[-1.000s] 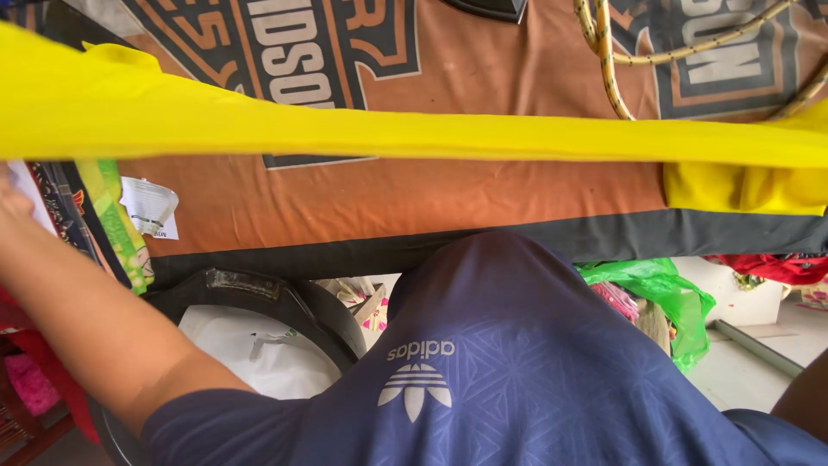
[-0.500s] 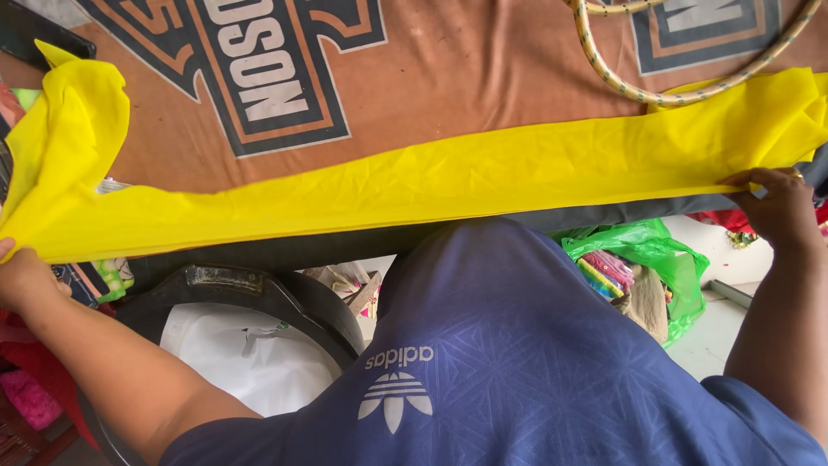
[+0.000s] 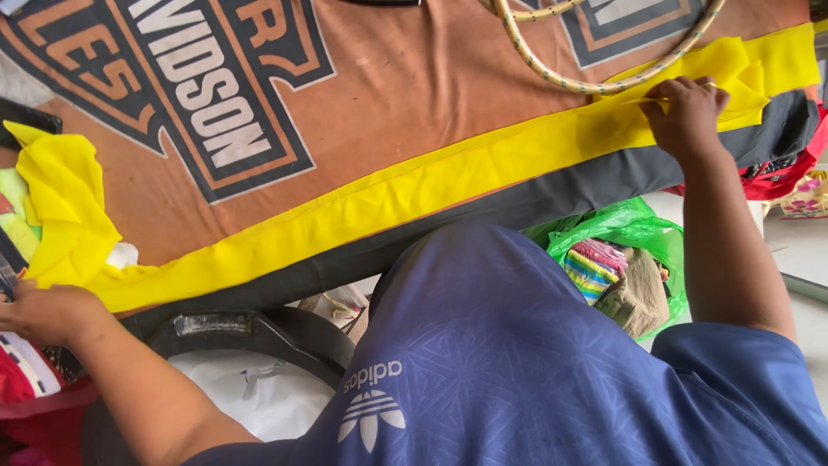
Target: Ironing a long yellow fabric strip on an ironing board
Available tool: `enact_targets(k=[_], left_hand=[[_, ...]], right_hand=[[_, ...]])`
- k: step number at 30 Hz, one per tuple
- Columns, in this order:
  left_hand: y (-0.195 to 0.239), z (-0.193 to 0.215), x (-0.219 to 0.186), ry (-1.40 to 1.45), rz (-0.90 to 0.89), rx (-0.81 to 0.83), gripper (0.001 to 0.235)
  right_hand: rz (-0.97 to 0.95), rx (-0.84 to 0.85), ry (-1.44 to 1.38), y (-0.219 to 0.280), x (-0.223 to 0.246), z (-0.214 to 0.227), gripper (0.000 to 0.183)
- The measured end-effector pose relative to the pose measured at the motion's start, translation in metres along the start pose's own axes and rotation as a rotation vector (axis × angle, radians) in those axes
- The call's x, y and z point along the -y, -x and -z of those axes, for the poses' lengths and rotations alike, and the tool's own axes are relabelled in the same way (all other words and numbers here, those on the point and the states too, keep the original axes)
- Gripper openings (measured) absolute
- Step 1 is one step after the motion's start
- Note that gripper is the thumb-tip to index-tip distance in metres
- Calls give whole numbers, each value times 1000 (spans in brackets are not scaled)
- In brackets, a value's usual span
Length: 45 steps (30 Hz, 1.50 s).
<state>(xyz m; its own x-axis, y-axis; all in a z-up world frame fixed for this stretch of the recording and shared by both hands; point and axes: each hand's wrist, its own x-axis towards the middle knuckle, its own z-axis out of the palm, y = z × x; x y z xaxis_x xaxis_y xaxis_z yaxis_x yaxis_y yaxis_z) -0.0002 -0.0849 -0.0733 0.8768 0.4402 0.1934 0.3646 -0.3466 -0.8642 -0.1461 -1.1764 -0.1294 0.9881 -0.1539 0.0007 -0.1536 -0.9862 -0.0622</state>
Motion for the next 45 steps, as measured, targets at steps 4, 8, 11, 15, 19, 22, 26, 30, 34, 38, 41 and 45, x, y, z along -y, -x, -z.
enact_targets(k=[4, 8, 11, 15, 19, 22, 26, 30, 34, 38, 41, 45], left_hand=[[81, 185, -3, 1417, 240, 42, 37], [181, 377, -22, 1812, -398, 372, 18], [247, 310, -130, 1342, -1040, -233, 56], [275, 332, -161, 1294, -1006, -121, 61], [277, 330, -172, 1219, -959, -162, 64], [274, 334, -168, 1345, -925, -236, 51], [265, 333, -171, 1530, -821, -391, 29], [258, 329, -174, 1628, -762, -426, 20], [255, 324, -173, 1611, -749, -433, 13], [255, 320, -179, 1596, -761, -514, 13], [254, 319, -183, 1554, -777, -509, 15], [251, 319, -185, 1524, -777, -509, 17]], right_hand=[[-18, -9, -8, -5, 24, 9, 23], [-61, -76, -15, -3, 38, 13, 22], [-78, -123, 0, -4, 38, 5, 28], [-192, -113, -47, -10, 47, 2, 37], [-252, -183, -136, -9, 57, 3, 29], [-240, -181, -218, -7, 59, 6, 21], [-165, -281, -170, -6, 37, -18, 17], [-156, -319, -158, -8, 38, -15, 17], [-166, -321, -167, -11, 46, -8, 16], [-224, -288, -208, -12, 51, -5, 15], [-246, -287, -212, -12, 58, -1, 12], [-203, -357, -187, -13, 54, -7, 13]])
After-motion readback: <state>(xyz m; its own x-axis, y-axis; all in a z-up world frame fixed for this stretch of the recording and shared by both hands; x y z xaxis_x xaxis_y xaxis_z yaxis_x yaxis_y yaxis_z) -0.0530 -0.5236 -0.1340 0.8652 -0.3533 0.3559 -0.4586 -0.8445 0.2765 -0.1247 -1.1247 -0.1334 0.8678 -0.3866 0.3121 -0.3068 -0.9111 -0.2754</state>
